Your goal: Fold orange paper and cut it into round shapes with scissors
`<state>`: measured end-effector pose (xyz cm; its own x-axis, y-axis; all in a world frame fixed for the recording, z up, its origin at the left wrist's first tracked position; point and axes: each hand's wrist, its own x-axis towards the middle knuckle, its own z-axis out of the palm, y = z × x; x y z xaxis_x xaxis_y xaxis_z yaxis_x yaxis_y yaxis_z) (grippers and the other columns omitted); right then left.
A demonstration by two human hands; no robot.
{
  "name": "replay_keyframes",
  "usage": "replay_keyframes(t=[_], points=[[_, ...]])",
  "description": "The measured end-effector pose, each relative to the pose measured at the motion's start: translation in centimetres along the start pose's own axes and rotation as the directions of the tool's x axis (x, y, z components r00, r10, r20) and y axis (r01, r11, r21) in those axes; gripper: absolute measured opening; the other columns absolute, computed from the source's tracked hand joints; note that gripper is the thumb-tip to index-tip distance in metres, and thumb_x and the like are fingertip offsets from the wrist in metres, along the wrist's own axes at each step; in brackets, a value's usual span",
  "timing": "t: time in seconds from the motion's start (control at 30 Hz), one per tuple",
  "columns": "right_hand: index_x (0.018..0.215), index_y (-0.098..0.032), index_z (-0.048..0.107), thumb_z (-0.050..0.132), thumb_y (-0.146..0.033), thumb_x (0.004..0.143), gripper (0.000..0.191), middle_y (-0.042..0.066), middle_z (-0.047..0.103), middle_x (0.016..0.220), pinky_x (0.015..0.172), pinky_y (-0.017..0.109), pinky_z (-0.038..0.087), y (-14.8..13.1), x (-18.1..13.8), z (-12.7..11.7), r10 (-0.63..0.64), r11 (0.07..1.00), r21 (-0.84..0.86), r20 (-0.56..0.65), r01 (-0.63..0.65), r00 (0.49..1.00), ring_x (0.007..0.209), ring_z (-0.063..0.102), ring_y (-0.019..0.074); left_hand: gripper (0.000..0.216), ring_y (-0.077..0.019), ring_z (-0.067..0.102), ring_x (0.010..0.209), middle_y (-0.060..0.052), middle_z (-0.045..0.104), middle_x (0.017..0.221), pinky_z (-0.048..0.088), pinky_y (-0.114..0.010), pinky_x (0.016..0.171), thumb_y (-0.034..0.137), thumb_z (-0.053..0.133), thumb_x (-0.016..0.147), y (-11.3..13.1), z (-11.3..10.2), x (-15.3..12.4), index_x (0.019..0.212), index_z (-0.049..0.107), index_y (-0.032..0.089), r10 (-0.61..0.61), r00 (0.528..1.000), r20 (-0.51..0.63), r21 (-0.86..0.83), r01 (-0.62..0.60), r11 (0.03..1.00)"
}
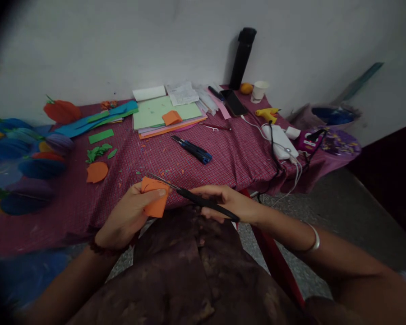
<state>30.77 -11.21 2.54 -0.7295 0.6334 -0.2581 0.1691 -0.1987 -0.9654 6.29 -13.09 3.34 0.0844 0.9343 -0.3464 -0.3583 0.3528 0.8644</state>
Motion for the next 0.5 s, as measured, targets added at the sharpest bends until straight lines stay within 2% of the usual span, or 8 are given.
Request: replay_keyframes(t=[0.17, 0.27, 0.37, 0.5], points=[[0.146, -0.017, 0.036, 0.065, -0.051, 0.083, 0.077, 0.005, 0.055, 0.096, 0.070, 0.025, 0.044, 0.0, 0.1, -1.0, -0.109, 0.994, -0.006, 0.140, 0.111, 0.984, 0.082, 0.053, 0.0124, 0.017, -0.0085, 0.056, 0.060, 0.000, 0.067, 0.069, 0.043, -0.018, 0.057, 0.020, 0.082, 0.059, 0.0, 0.1, -0.1, 0.068, 0.070, 0.014, -0.028, 1.000, 0.004, 0.022, 0.028, 0.999], [0.147, -0.018, 0.034, 0.065, -0.051, 0.083, 0.079, 0.006, 0.055, 0.100, 0.078, 0.028, 0.044, -0.3, 0.2, -1.3, -0.093, 0.994, -0.039, 0.195, 0.103, 0.976, 0.090, 0.052, 0.0148, 0.016, -0.0074, 0.056, 0.058, 0.001, 0.066, 0.067, 0.042, -0.017, 0.055, 0.019, 0.082, 0.059, 0.1, 0.2, -0.1, 0.068, 0.070, 0.015, -0.036, 0.999, 0.024, 0.005, 0.036, 0.999], [0.147, -0.016, 0.033, 0.063, -0.050, 0.084, 0.078, 0.005, 0.054, 0.098, 0.078, 0.028, 0.045, -0.5, 0.3, -1.2, -0.085, 0.995, -0.040, 0.223, 0.096, 0.971, 0.089, 0.052, 0.0144, 0.015, -0.0067, 0.055, 0.056, 0.002, 0.066, 0.065, 0.041, -0.016, 0.053, 0.018, 0.082, 0.059, 0.1, 0.2, -0.1, 0.068, 0.070, 0.015, -0.049, 0.998, 0.042, -0.002, 0.049, 0.999], [0.148, -0.015, 0.033, 0.063, -0.050, 0.085, 0.078, 0.004, 0.053, 0.095, 0.070, 0.024, 0.046, -0.4, 0.5, -1.0, -0.086, 0.996, 0.022, 0.231, 0.083, 0.969, 0.082, 0.052, 0.0119, 0.017, -0.0074, 0.057, 0.057, 0.001, 0.067, 0.067, 0.043, -0.017, 0.054, 0.019, 0.083, 0.059, 0.0, 0.1, 0.0, 0.070, 0.071, 0.014, -0.077, 0.996, 0.046, 0.005, 0.077, 0.997]])
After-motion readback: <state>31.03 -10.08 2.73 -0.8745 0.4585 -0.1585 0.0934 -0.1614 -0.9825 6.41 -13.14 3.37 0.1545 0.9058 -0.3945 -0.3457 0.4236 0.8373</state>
